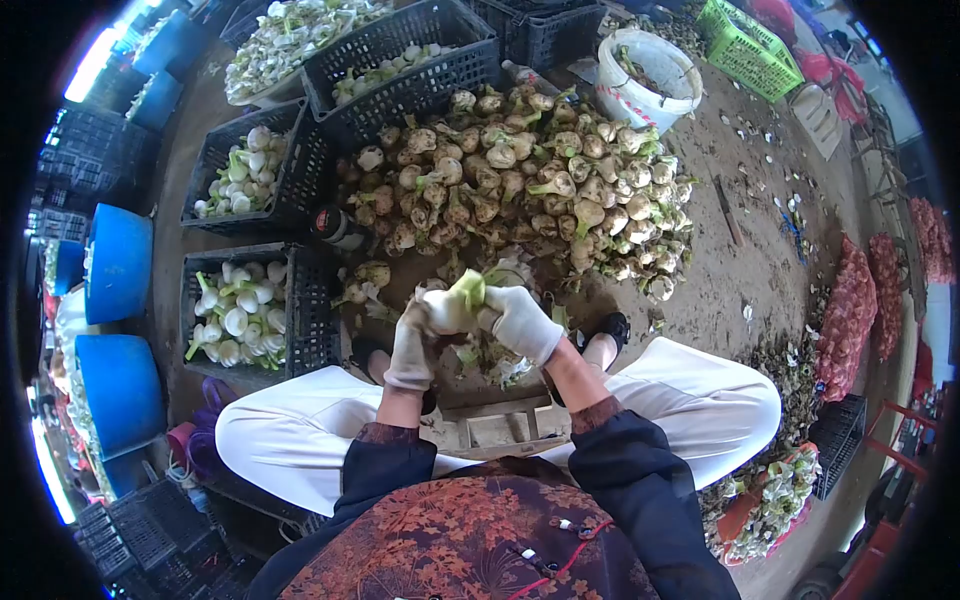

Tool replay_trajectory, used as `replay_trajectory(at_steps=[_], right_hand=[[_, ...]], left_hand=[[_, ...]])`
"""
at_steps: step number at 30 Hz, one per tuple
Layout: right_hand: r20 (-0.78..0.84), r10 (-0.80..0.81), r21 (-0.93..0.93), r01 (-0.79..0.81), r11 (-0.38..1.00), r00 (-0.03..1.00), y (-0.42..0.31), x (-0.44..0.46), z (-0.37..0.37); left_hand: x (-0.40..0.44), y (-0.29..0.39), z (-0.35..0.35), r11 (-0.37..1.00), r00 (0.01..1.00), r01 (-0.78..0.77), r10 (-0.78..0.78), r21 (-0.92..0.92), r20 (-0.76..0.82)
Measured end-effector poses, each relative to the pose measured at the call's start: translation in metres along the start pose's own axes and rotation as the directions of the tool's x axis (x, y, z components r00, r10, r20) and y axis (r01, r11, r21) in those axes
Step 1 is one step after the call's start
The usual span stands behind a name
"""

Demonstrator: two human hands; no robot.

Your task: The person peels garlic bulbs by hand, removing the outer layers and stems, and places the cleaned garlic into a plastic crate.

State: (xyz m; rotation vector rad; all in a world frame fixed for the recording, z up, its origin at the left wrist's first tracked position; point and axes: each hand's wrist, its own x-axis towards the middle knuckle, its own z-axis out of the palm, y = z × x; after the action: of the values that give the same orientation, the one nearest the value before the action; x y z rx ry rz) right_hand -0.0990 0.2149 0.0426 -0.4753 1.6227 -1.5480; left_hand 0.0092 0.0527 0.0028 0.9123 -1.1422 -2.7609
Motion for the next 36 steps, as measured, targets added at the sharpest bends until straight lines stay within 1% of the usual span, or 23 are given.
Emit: replay_trajectory(at_steps=[2,3,5,7,9,11,12,13,15,16,17,19,20,21,23,25,27,28,29,31,33,35,36], right_hand=[[0.054,-0.325,-0.527,0.304,0.794,0.944,0.000,-0.006,0.001],[0.048,-0.326,-0.528,0.301,0.794,0.944,-0.002,-0.007,0.004],[-0.070,-0.154,0.172,0.163,0.971,0.986,-0.008,-0.010,0.012],[-0.018,-0.040,0.060,0.041,0.997,0.999,0.001,-0.006,0.014],[-0.228,0.031,0.050,-0.020,0.999,0.973,0.017,-0.003,0.023],[-0.215,-0.002,0.096,0.023,0.995,0.977,0.017,-0.010,0.026],[-0.130,0.100,0.350,-0.049,0.936,0.986,0.020,-0.015,0.021],[-0.023,0.177,0.573,-0.132,0.809,0.984,0.023,-0.020,0.019],[-0.109,0.132,0.604,-0.039,0.796,0.985,0.029,-0.019,0.021],[-0.181,0.115,0.533,-0.001,0.846,0.977,0.028,-0.019,0.021],[-0.248,0.096,0.456,0.029,0.889,0.964,0.027,-0.020,0.021],[-0.200,0.077,0.329,-0.007,0.944,0.977,0.037,-0.016,0.016],[-0.145,0.055,0.188,-0.027,0.982,0.988,0.042,-0.011,0.013],[-0.227,-0.046,-0.030,0.041,0.999,0.973,0.038,-0.004,0.007],[-0.476,-0.048,-0.127,-0.015,0.992,0.878,0.051,0.019,-0.009],[-0.524,-0.305,-0.615,-0.106,0.781,0.795,0.075,0.038,-0.030],[-0.504,-0.220,-0.671,-0.218,0.708,0.835,0.095,0.043,-0.049],[-0.550,-0.147,-0.691,-0.349,0.633,0.822,0.098,0.040,-0.055],[-0.597,-0.078,-0.698,-0.469,0.541,0.798,0.101,0.036,-0.062],[-0.610,0.027,-0.675,-0.537,0.506,0.792,0.112,0.025,-0.075],[-0.544,0.101,-0.693,-0.514,0.506,0.833,0.143,0.026,-0.089],[-0.334,0.121,-0.781,-0.346,0.521,0.935,0.148,0.014,-0.098],[-0.446,0.078,-0.712,-0.406,0.573,0.892,0.131,0.012,-0.106]], left_hand=[[0.004,-0.006,-0.005,0.966,0.995,0.096,-0.091,-0.238,0.032],[0.003,-0.005,0.000,0.900,0.987,0.159,-0.151,-0.406,0.051],[0.006,-0.011,-0.003,0.901,0.976,0.219,-0.197,-0.376,0.097],[0.008,-0.012,0.009,0.985,0.999,0.033,-0.029,-0.169,0.028],[0.013,-0.015,0.004,0.979,0.998,0.059,-0.057,-0.195,0.018],[0.047,-0.035,-0.040,0.984,0.989,0.004,-0.031,-0.176,-0.147],[0.058,-0.030,-0.041,0.965,0.928,-0.230,0.256,0.124,-0.271],[0.057,-0.031,-0.042,0.742,0.794,-0.188,0.500,0.643,-0.345],[0.039,-0.021,-0.029,0.758,0.811,-0.242,0.500,0.606,-0.302],[0.015,-0.004,-0.005,0.866,0.903,-0.331,0.406,0.376,-0.140],[0.006,0.000,0.006,0.866,0.905,-0.328,0.403,0.378,-0.139],[-0.010,0.002,0.019,0.528,0.912,-0.355,0.377,0.771,0.162],[-0.016,0.010,0.025,0.459,0.936,-0.258,0.337,0.850,0.102],[-0.018,0.010,0.023,0.457,0.937,-0.256,0.335,0.852,0.102],[-0.019,0.009,0.021,0.350,0.881,-0.421,0.377,0.837,0.285],[-0.032,0.025,0.033,0.320,0.859,-0.476,0.368,0.819,0.356],[-0.042,0.037,0.034,0.265,0.843,-0.503,0.362,0.823,0.398],[-0.039,0.032,0.022,0.366,0.812,-0.551,0.443,0.751,0.380],[-0.038,0.025,0.012,0.723,0.898,-0.423,0.413,0.547,0.148],[-0.033,0.037,-0.009,0.870,0.913,-0.345,0.399,0.352,-0.090],[-0.022,0.050,-0.032,0.900,0.848,-0.428,0.431,0.082,-0.309],[-0.023,0.081,-0.066,0.788,0.926,-0.375,0.345,-0.488,-0.155],[-0.028,0.098,-0.069,0.696,0.904,-0.411,0.395,-0.589,-0.164]])
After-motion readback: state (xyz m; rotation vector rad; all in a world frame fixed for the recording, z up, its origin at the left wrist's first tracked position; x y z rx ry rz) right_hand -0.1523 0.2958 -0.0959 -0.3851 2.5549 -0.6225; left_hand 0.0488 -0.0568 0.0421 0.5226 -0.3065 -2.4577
